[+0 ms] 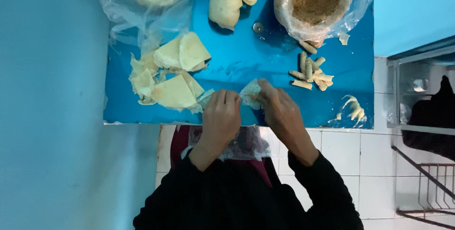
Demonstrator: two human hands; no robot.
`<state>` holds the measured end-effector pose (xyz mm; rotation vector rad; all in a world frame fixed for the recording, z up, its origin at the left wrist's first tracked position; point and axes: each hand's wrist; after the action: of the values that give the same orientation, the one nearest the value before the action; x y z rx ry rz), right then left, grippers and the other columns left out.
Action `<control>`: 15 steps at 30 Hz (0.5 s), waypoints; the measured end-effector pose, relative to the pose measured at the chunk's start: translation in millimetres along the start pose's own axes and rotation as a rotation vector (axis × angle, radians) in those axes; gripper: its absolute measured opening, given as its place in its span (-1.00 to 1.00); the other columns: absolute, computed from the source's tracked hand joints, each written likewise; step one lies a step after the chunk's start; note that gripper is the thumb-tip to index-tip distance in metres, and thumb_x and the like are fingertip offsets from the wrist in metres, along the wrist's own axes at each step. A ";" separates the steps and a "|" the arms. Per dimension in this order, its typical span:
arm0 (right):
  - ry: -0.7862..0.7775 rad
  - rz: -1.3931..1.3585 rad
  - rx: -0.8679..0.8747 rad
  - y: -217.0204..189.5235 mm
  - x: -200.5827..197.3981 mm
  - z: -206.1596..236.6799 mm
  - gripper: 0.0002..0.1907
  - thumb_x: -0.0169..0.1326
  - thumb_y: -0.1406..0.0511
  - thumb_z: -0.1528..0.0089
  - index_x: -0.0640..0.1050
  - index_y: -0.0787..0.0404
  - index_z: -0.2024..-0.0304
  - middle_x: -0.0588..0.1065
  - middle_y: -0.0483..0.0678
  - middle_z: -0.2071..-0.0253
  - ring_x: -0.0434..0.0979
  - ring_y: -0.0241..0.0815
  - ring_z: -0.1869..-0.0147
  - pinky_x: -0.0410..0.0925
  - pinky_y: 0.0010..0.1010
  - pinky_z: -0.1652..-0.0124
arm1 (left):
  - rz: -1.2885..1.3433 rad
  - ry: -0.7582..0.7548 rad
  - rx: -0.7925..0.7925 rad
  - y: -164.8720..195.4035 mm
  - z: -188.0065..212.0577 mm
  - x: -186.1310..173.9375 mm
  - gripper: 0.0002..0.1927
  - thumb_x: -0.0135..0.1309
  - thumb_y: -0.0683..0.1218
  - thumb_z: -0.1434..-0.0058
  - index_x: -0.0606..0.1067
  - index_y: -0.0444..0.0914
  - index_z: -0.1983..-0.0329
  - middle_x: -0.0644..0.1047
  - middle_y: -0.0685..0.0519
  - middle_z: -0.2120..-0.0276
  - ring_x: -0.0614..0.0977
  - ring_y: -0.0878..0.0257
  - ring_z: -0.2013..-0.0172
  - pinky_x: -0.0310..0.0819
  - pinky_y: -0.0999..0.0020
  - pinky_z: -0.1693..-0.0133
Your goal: The person picks up thin dough sheets from a blue work table, adds a small amount of brown filling from a plastic-lined container, and folds and rolls each sheet by hand into a small cylindrical roll, placing finished rolls in a pile on the table.
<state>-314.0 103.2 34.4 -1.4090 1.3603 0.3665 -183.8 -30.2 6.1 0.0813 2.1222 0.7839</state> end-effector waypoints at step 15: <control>-0.147 -0.058 0.256 -12.0 -14.3 -5.9 -0.30 0.05 0.59 -0.21 0.15 0.36 -0.37 0.50 0.20 0.11 0.58 0.15 0.03 0.45 -0.09 0.10 | 0.374 -0.041 -0.043 8.6 3.1 -0.1 -0.78 -0.03 -0.31 -0.33 0.46 -0.32 -0.02 0.58 -0.14 0.14 0.62 -0.14 0.09 0.52 0.04 0.08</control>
<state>-310.6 102.6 53.6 -1.1837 1.1978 0.2433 -183.3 -21.8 9.6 0.4784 2.0767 1.0343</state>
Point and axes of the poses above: each hand's wrist, its own z-axis away from the middle knuckle, its own x-axis out of the palm, y = z × x
